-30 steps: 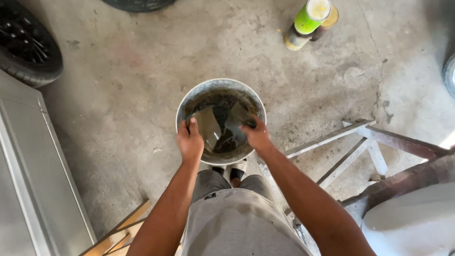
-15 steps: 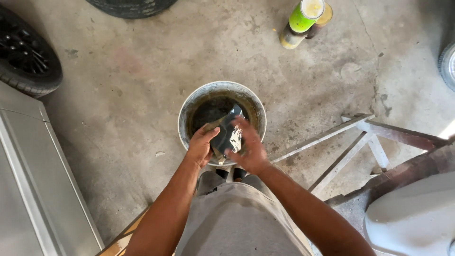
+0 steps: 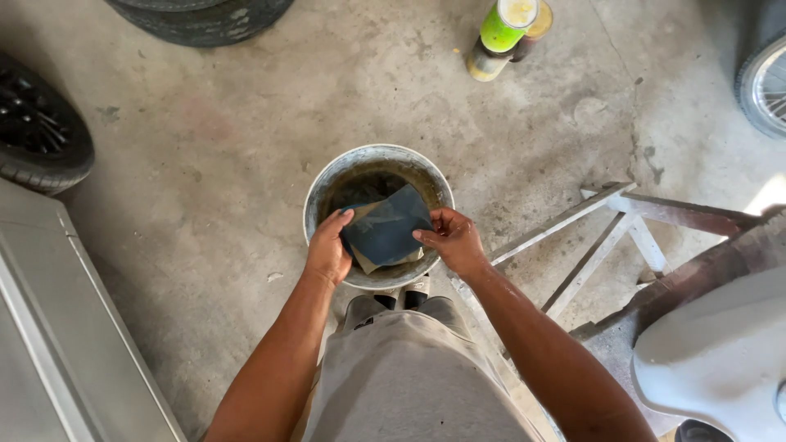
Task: Sand and clean a motorcycle gas tank in preparation for painting.
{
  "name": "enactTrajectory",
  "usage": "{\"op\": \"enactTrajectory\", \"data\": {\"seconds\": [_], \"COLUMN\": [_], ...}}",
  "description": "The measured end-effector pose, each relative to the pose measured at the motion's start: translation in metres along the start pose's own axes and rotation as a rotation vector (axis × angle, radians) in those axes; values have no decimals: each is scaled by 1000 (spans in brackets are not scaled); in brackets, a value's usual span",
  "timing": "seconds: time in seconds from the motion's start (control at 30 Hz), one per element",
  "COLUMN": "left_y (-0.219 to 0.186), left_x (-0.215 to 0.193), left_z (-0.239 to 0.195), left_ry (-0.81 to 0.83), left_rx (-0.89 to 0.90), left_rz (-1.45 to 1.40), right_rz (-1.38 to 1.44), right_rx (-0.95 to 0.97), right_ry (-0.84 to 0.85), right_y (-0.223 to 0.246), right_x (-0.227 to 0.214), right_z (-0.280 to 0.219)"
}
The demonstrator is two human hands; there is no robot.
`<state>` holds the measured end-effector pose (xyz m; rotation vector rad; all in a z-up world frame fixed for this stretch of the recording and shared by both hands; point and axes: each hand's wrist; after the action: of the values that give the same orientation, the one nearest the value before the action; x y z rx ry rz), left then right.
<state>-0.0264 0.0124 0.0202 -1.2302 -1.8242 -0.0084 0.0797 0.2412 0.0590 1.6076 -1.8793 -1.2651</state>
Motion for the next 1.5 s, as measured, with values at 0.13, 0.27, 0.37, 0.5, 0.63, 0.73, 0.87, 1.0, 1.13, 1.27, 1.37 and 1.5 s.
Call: {"op": "enactTrajectory", "data": {"seconds": [0.13,0.27,0.37,0.5,0.63,0.73,0.87,1.0,1.13,1.27,1.37,1.5], "left_y": [8,5,4,0,5,10,22,21,23,43,41,0], "left_x": [-12,-6,-8,-6,-21,-35,-52,-42,-48,-75,-67,8], "left_z": [12,11,15,12,14,21,29,24,30,46,44,-4], "left_ry": [-9,51,72,-40,-28,-142,-312,-310,-444,-464,-503,-148], "left_rx": [16,-1,-10,14,72,148,205,198,227,326,316,118], "left_rz": [-9,-34,-41,-16,19,50,205,152,178,277,414,299], "right_rz": [139,304,332,272,264,208,-129,-550,-551,-437,-422,-509], "right_rx": [22,23,51,69,1,12,-403,-1026,-1044,-946,-989,-947], "right_ry": [4,73,64,-36,-44,-142,-293,-118,-46,-209,-293,-249], "right_y": [-18,-15,-17,-6,2,9,33,55,62,56,54,32], "right_x": [-5,-7,-7,1,7,5,10,20,16,12,11,15], "right_z": [6,0,1,-7,-16,-23,-53,-91,-114,-123,-124,-101]}}
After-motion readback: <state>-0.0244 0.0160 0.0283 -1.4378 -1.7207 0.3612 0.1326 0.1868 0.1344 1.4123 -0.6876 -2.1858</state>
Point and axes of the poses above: each hand's wrist, its own z-axis towards the middle knuckle, its own x-axis out of the palm, y = z × x, and after that the axes turned 4 degrees about x, right-handed
